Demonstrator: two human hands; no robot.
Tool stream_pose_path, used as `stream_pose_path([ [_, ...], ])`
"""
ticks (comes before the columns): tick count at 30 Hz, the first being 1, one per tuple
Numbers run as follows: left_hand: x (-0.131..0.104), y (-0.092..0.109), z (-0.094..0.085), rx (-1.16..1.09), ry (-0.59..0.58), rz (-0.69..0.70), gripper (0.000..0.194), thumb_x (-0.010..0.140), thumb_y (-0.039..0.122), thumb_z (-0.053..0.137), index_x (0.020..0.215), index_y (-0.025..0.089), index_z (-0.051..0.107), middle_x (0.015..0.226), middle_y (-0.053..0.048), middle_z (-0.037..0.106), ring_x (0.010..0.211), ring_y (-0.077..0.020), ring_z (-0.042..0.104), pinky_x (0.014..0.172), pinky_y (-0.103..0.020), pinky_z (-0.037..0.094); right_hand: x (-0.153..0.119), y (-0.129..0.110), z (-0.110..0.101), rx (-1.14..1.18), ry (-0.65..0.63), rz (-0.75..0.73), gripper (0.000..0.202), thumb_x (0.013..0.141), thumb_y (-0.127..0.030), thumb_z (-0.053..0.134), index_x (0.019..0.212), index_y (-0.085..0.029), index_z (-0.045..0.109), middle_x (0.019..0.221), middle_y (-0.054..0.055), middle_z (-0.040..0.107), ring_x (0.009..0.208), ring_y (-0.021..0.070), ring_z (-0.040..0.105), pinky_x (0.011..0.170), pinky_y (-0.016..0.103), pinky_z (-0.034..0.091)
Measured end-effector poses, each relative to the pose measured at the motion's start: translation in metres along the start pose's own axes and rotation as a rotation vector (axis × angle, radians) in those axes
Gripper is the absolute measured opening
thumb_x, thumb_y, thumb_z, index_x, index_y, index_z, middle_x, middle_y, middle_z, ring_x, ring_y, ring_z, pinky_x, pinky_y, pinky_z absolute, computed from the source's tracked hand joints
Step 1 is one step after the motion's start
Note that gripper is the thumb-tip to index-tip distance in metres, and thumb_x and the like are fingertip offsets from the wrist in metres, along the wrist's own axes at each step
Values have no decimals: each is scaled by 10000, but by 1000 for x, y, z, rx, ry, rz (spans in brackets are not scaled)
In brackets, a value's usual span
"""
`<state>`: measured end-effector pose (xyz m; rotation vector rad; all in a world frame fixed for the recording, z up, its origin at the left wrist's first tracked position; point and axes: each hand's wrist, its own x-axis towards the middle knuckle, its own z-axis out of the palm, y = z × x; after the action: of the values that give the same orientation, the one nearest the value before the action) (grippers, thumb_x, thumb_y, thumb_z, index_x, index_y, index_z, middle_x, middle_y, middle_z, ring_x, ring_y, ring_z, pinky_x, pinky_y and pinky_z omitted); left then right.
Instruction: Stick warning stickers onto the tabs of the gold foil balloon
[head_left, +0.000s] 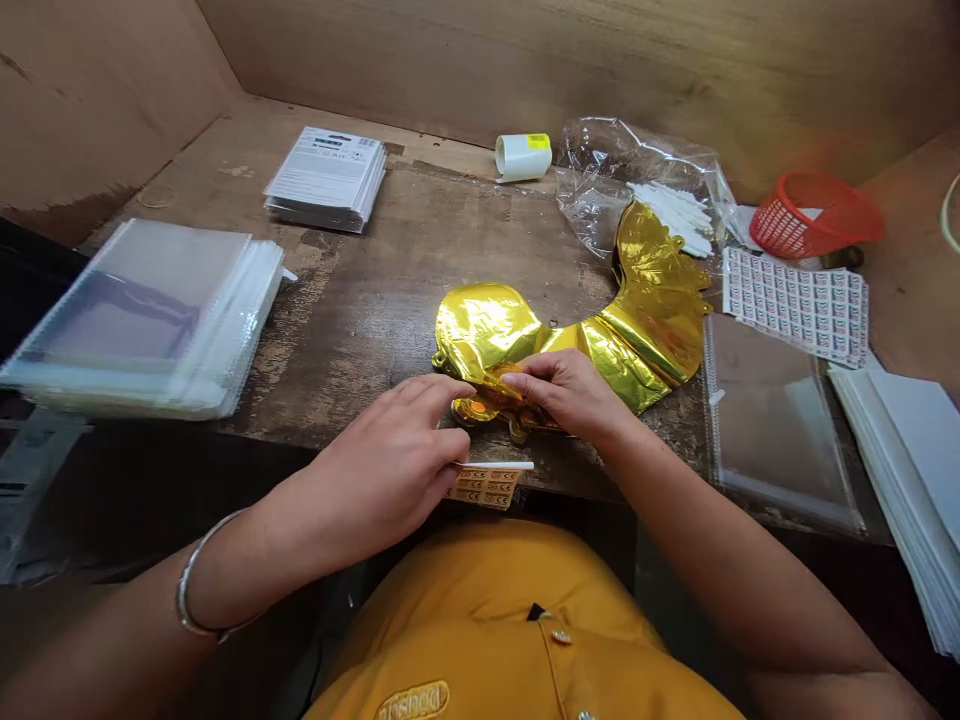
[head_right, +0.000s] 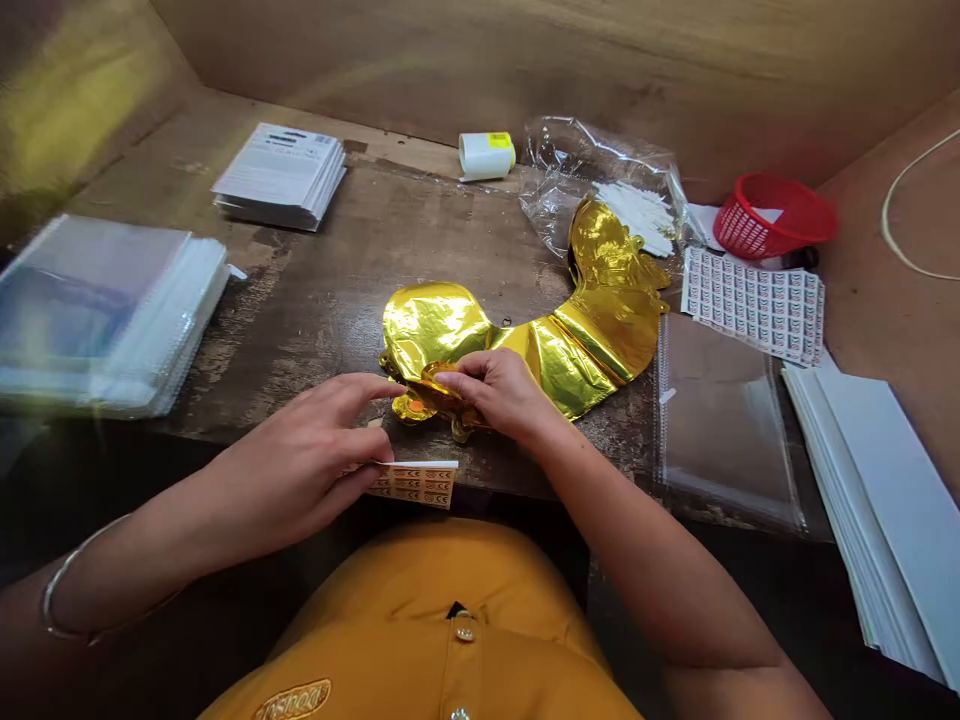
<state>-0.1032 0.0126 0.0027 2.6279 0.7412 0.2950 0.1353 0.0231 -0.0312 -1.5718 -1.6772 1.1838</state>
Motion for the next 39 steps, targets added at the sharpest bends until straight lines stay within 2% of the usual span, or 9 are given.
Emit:
stream_pose_path([
  [4,18,-9,4,-54,-60,147,158,871,164,511,791,174,647,1367,-125,488,1331,-259,406,1117,-435,337,7,-5,-5,89,16,35,414,814,-509,568,583,-170,516,527,-66,349,496,70,292,461,232,227],
  [9,40,-25,21,-65,-188,218,157,867,211,546,765,169,658,1057,-107,624,1075,-242,568,947,-396,473,-7,-11,8,-167,336,-134,215,788,-373,638,723,-175,585,709,6,584,672,141,519,635,276,433],
  [13,41,-26,26,-42,-185,196,167,867,221,550,756,164,660,962,-106,636,974,-243,582,862,-397,502,-33,-4,23,-527,315,-287,371,714,-186,685,1073,-139,605,1219,168,591,1140,298,517,984,462,425],
  [16,38,-22,25,-43,-170,195,165,865,224,555,746,166,653,997,-113,646,988,-248,594,869,-410,517,-40,1,20,-537,323,-264,133,811,-137,572,905,-168,662,1090,129,667,1070,264,573,950,439,460],
  [22,32,-23,28,-64,-134,183,205,909,241,499,761,186,631,1381,-112,519,1287,-274,480,1041,-475,440,8,29,-85,-164,770,92,75,762,-233,677,804,-171,667,715,8,678,665,160,628,644,294,517],
  [26,33,-22,30,-53,-156,178,233,923,239,474,740,181,605,1392,-99,527,1325,-254,458,1070,-456,424,29,64,-173,-274,1066,241,78,730,-131,640,674,-165,599,687,27,623,701,183,603,686,332,481],
  [29,33,-22,28,-63,-172,160,234,924,233,467,741,180,603,1402,-93,526,1326,-249,461,1065,-447,428,26,77,-201,-359,1158,321,143,709,-95,637,608,-167,565,707,76,621,777,239,597,759,407,451],
  [35,36,-20,19,-188,-167,117,164,871,200,507,767,189,634,1350,-72,576,1221,-224,549,986,-378,463,-2,23,-128,-517,1011,10,202,895,-278,509,931,-139,652,995,134,650,971,242,586,861,400,423],
  [39,38,-8,10,-337,-118,16,122,840,194,532,808,186,650,1103,-51,697,1001,-187,633,873,-316,471,-50,-27,-33,-480,197,-349,317,845,-339,658,1131,-207,620,1066,78,685,957,224,626,818,346,485],
])
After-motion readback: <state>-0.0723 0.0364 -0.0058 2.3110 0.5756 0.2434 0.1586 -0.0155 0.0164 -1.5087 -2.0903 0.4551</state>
